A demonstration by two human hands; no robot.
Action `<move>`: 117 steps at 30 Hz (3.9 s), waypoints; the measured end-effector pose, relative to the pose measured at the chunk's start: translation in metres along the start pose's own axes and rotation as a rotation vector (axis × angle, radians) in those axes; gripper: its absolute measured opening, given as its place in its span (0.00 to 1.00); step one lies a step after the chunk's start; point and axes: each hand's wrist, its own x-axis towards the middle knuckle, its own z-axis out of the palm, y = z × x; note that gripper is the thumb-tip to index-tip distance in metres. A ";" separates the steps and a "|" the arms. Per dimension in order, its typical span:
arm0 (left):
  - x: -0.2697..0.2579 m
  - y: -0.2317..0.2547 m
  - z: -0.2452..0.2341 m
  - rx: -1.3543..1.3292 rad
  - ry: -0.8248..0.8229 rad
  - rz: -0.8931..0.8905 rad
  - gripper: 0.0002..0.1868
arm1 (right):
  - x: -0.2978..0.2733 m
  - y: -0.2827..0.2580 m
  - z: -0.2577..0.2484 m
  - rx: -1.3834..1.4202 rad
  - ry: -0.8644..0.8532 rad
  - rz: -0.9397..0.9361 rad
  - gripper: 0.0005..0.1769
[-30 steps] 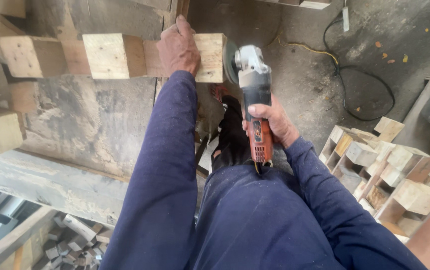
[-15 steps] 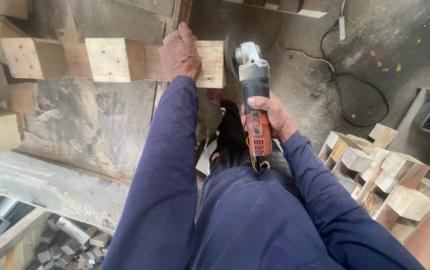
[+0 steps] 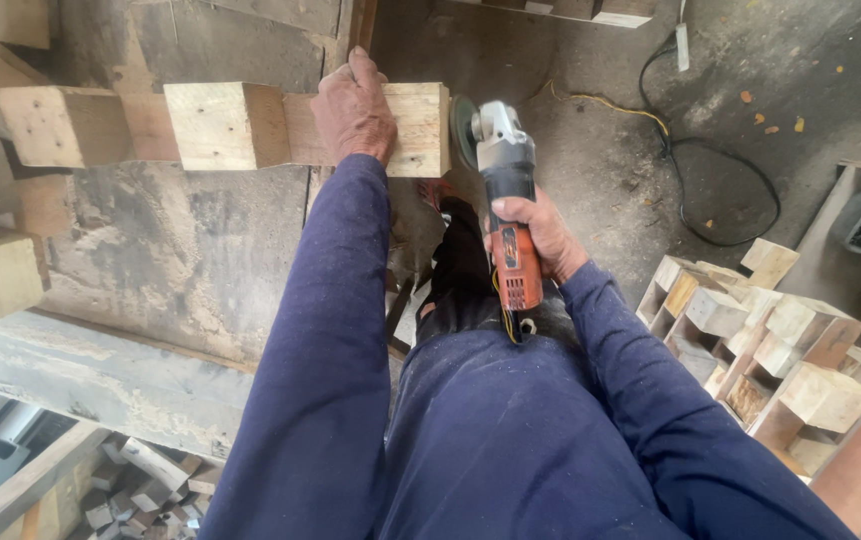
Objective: The person uses an angle grinder to sand the edges and surfaces of a wooden pallet-like structure. They repeatedly reposition the structure and grind different sections, then place the finished piece aside and continue with another section.
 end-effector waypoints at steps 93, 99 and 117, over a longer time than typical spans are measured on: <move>0.007 -0.020 0.016 0.194 0.095 0.299 0.29 | -0.063 0.068 0.036 -0.006 -0.014 -0.050 0.23; 0.010 -0.018 0.017 -0.010 -0.086 0.019 0.34 | -0.060 0.087 0.039 -0.004 0.047 -0.029 0.25; 0.004 -0.015 -0.003 0.059 -0.121 0.072 0.30 | -0.056 0.113 0.064 0.223 -0.017 -0.137 0.26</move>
